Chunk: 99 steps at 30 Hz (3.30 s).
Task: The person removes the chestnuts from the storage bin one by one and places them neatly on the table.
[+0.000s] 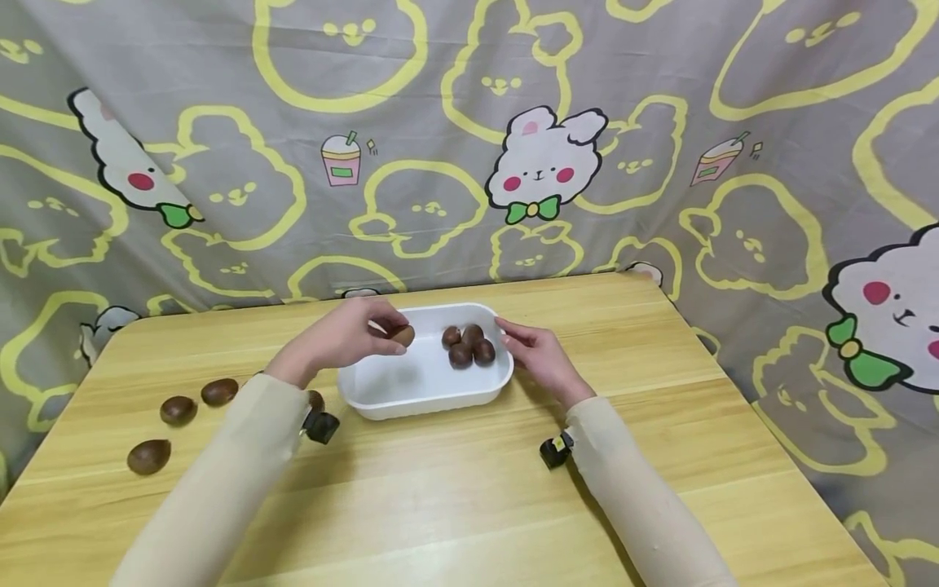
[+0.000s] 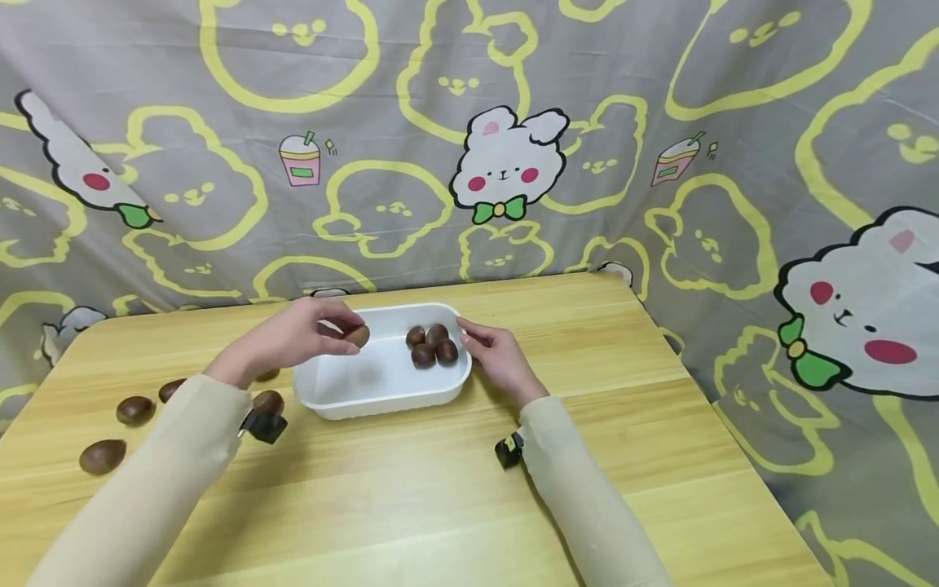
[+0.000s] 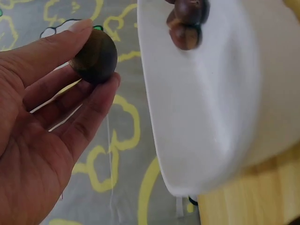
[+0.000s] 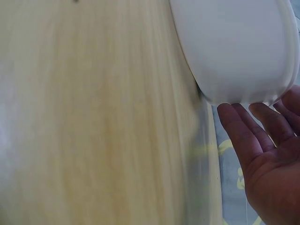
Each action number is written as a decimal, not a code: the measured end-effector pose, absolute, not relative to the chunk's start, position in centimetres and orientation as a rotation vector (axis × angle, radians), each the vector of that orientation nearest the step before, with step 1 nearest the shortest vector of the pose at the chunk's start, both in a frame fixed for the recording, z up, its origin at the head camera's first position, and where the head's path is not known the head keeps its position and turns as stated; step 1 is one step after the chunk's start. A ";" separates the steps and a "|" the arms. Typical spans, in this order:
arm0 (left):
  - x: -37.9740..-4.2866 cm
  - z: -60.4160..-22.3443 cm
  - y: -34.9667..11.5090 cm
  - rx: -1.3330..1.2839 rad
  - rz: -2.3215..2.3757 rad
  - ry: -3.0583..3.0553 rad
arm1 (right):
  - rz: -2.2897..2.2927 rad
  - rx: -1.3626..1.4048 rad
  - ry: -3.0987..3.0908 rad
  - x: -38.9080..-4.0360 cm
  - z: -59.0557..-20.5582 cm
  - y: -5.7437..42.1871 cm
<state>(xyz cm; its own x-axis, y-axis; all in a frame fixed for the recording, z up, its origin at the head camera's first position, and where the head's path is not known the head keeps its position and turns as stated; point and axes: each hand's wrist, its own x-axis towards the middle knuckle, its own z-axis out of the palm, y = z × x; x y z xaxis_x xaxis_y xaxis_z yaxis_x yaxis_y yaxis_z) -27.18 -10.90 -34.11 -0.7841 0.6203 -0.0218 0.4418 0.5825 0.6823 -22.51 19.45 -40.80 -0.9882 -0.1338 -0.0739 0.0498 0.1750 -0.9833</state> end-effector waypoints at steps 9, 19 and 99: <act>-24.1 -35.3 -14.6 0.867 1.131 2.528 | -1.924 -0.059 2.337 -24.0 -44.2 20.2; -21.4 -37.8 -17.9 0.768 1.169 2.550 | -1.975 -0.051 2.234 -23.5 -43.1 19.9; -24.1 -40.5 -4.5 0.781 1.291 2.743 | -1.990 -0.085 2.249 -24.8 -44.1 20.1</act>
<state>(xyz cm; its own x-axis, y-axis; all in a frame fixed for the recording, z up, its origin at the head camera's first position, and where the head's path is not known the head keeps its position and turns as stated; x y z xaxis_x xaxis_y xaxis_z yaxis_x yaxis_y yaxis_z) -24.14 -4.46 -40.48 -0.8753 0.4419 0.1962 0.4329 0.5354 0.7252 -24.75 20.10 -44.06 -0.9889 -0.1332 -0.0653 0.0486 0.1250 -0.9910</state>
